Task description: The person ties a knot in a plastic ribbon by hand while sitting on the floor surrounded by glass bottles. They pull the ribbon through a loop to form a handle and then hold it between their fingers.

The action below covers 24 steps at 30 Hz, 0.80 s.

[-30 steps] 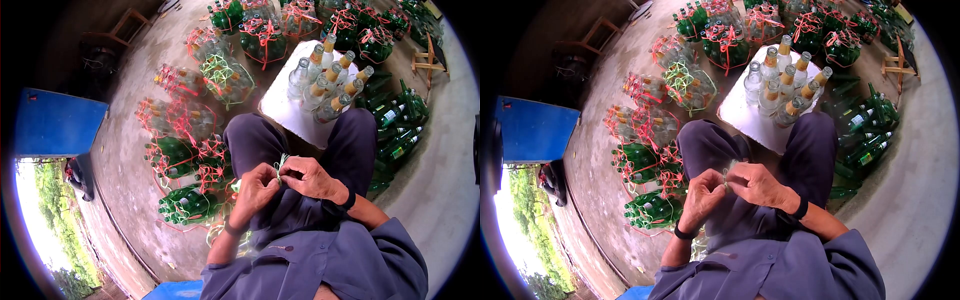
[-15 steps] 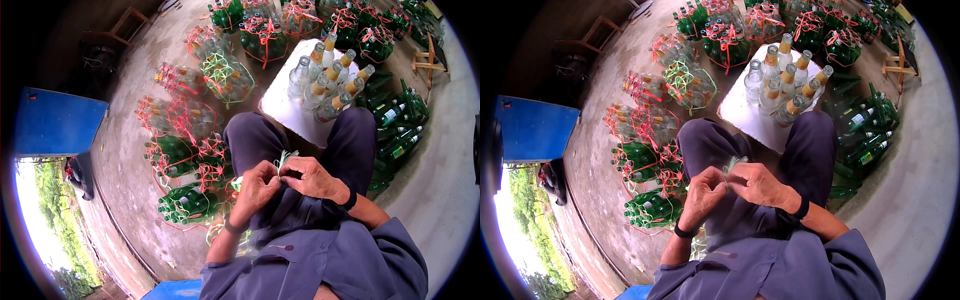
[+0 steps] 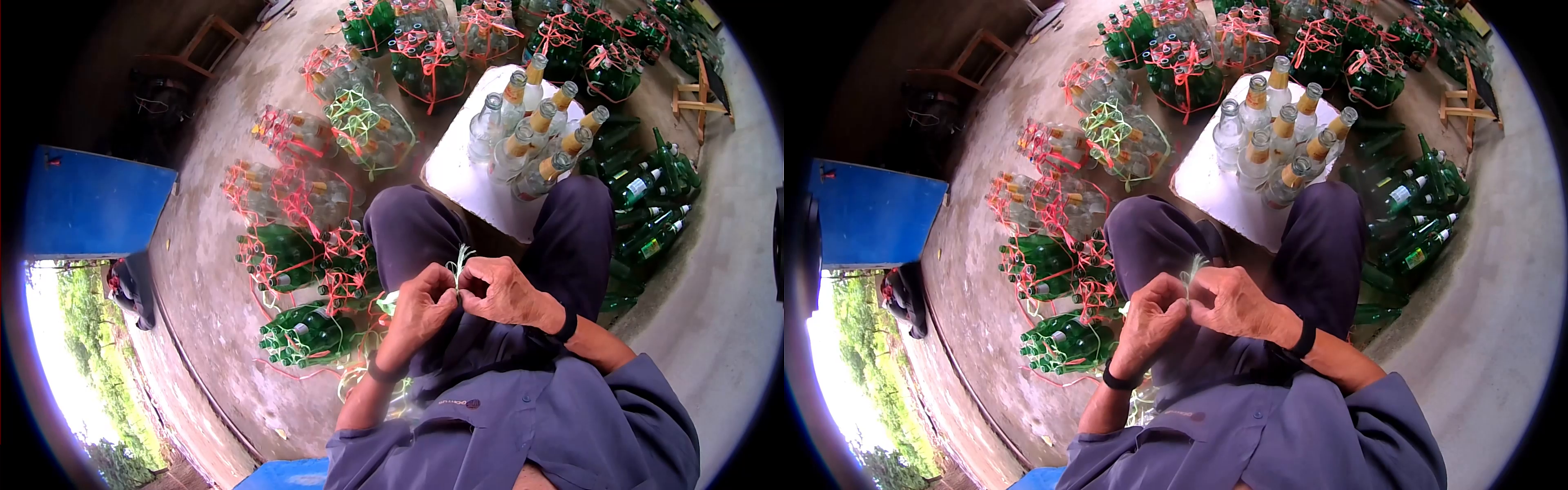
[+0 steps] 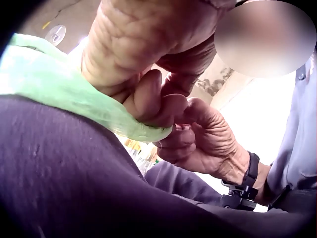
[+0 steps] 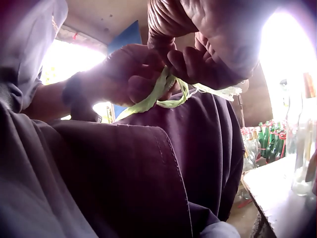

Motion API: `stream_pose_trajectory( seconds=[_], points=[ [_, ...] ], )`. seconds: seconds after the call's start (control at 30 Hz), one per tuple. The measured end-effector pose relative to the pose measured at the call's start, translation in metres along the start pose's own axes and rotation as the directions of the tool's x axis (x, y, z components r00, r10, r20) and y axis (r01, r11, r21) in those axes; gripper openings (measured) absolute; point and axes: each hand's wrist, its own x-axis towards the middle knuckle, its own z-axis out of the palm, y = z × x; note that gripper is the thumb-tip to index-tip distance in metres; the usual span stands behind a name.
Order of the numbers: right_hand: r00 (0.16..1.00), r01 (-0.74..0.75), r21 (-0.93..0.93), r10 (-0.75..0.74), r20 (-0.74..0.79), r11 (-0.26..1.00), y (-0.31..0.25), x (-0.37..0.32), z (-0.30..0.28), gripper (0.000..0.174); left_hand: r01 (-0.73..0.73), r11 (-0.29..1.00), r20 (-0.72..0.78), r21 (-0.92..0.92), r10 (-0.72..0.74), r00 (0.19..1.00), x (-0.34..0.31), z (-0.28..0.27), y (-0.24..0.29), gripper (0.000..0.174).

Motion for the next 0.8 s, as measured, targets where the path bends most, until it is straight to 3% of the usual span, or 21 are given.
stream_pose_trajectory(
  seconds=[0.13, 0.33, 0.43, 0.5, 0.67, 0.8],
  points=[
    [1.0, 0.013, -0.007, -0.013, 0.001, 1.0, 0.004, 0.0, 0.0, 0.014, -0.042, 0.999, -0.004, 0.0, 0.042, 0.999, 0.0, 0.0, 0.005, 0.012],
    [1.0, 0.005, 0.012, -0.006, 0.011, 1.0, 0.0, 0.001, 0.0, 0.014, -0.075, 0.985, 0.024, 0.156, 0.072, 0.997, 0.0, -0.004, 0.009, 0.007],
    [0.999, -0.05, 0.096, 0.048, 0.016, 0.994, -0.004, 0.001, -0.001, 0.012, -0.08, 0.993, -0.004, 0.087, 0.081, 0.997, 0.0, -0.005, 0.002, 0.01],
    [0.996, -0.088, 0.171, 0.086, 0.015, 0.981, -0.004, 0.0, -0.001, 0.01, 0.0, 0.993, -0.024, -0.119, -0.003, 1.0, -0.001, -0.005, 0.003, 0.011],
    [0.975, -0.222, 0.268, 0.218, 0.046, 0.938, -0.01, 0.003, -0.004, 0.014, -0.006, 0.967, -0.038, -0.253, -0.004, 0.999, -0.004, -0.011, 0.013, 0.008],
    [0.987, -0.159, 0.329, 0.151, 0.049, 0.931, -0.012, 0.007, 0.004, 0.019, -0.066, 0.91, -0.068, -0.409, 0.042, 0.997, -0.006, -0.016, 0.022, 0.011]
  ],
)
